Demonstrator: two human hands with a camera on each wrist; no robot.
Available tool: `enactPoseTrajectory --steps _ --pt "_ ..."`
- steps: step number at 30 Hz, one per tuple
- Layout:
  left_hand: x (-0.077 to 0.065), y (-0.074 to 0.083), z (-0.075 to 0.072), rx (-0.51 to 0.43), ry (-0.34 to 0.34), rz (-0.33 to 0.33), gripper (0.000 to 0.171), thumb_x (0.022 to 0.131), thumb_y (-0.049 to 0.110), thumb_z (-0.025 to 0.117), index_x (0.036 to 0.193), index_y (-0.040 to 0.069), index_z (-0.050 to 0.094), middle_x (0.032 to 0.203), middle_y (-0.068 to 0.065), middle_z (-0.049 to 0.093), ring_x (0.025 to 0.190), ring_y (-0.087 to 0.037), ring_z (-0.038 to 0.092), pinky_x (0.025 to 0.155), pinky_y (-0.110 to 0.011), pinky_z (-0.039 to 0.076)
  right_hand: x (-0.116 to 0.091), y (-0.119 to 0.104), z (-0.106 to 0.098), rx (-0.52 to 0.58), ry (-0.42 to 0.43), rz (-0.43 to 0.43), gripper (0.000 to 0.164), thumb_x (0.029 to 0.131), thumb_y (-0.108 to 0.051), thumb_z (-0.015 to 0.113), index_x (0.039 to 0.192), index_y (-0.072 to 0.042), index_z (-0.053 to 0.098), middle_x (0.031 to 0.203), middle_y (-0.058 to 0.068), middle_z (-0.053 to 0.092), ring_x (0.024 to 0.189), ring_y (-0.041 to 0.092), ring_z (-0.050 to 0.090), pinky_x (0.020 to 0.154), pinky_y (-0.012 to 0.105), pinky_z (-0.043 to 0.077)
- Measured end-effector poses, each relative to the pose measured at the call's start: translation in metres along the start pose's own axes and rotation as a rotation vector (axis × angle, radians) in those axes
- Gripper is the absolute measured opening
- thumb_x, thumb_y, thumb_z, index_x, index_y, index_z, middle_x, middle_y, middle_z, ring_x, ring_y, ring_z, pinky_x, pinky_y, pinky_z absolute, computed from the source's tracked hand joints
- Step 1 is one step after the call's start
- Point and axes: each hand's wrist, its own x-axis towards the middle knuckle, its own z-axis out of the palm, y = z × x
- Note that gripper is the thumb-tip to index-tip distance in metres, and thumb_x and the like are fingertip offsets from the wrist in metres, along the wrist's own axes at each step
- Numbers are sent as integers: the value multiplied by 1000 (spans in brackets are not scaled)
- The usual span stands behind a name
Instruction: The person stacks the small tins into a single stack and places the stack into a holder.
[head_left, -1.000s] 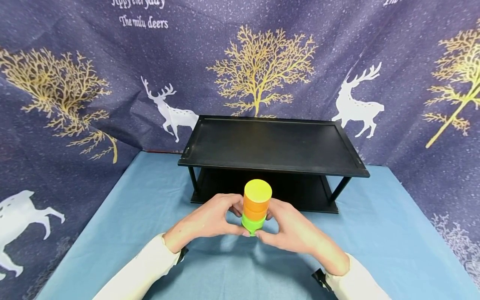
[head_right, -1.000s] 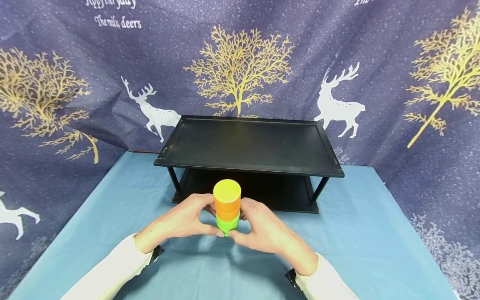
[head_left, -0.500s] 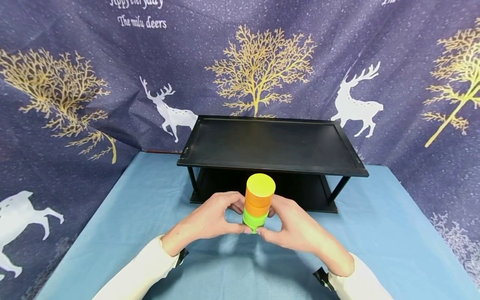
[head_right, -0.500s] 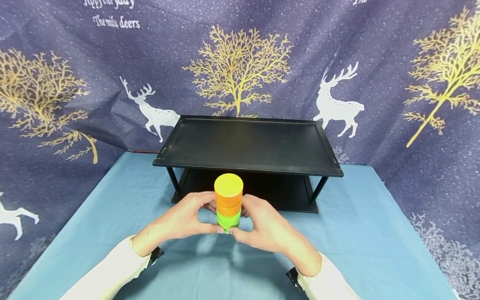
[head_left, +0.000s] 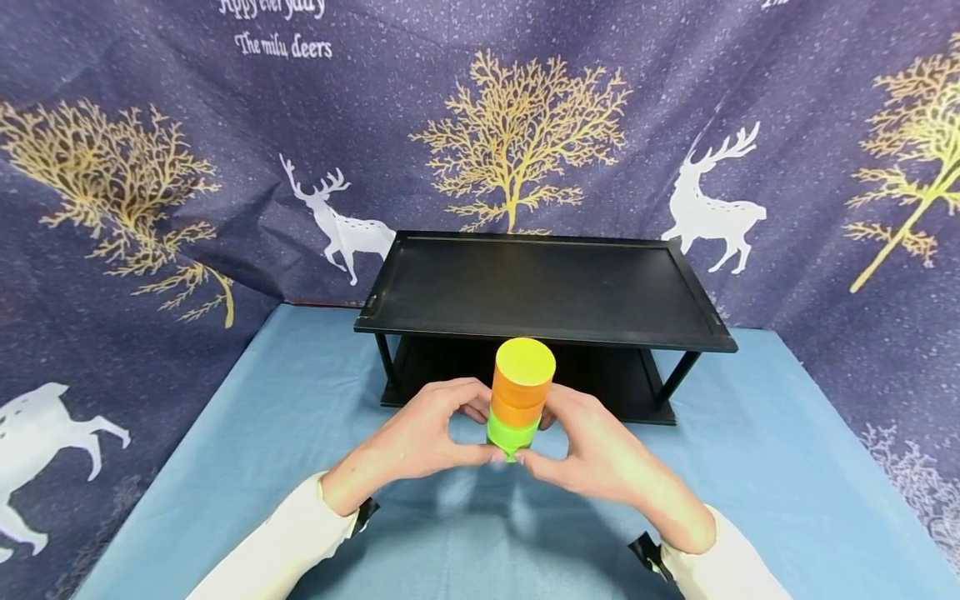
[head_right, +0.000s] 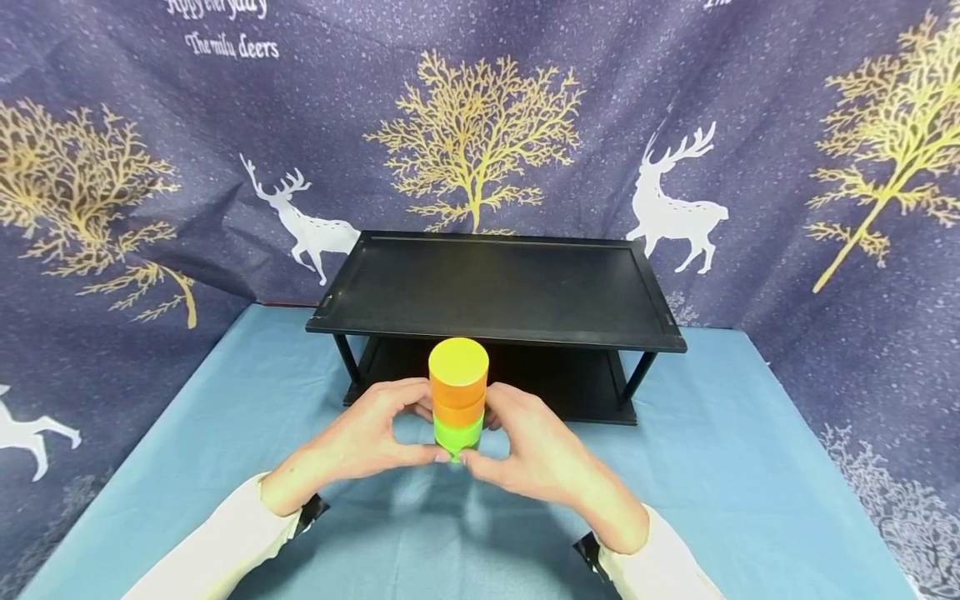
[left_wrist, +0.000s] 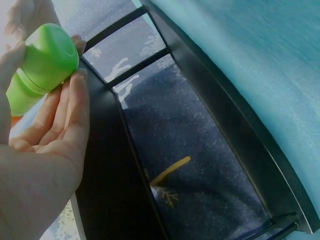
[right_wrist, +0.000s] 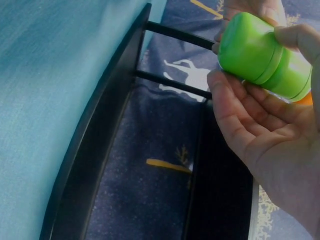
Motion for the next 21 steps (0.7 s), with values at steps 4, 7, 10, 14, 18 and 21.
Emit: enactPoseTrajectory --steps 4,7,10,14,18,21 --pt "0 4 -1 7 10 8 46 84 42 92 123 35 68 116 19 69 103 -4 69 96 -34 59 0 -2 -2 4 13 -4 55 85 -24 91 131 -32 61 119 -20 65 103 3 62 88 32 58" --pt "-1 6 -2 9 17 11 46 84 42 92 123 35 68 117 19 69 103 -4 69 96 -33 59 0 -3 -3 14 20 -3 56 85 -23 91 132 -32 61 120 -20 65 104 3 62 88 30 58" --pt "-2 6 -3 7 20 12 46 84 41 92 124 34 69 117 19 69 103 -4 69 96 -32 59 1 -3 -3 23 19 3 56 86 -22 90 133 -33 61 120 -20 65 104 3 63 89 30 58" --pt "-2 7 -4 -3 26 14 45 86 41 91 124 34 69 117 18 69 104 -5 69 96 -31 59 2 -4 -2 35 14 14 56 86 -22 89 133 -33 60 121 -20 65 105 4 63 90 30 58" --pt "-2 9 -6 -12 33 20 44 86 41 90 125 34 69 119 18 69 104 -6 69 96 -32 59 2 -6 -5 40 19 20 57 86 -23 90 134 -33 60 123 -19 65 106 4 63 90 31 59" --pt "-1 11 -7 -12 36 31 44 87 40 90 125 34 69 119 17 69 105 -6 69 96 -33 59 2 -7 -7 35 33 14 58 85 -24 91 134 -32 61 122 -19 66 106 4 63 89 30 59"
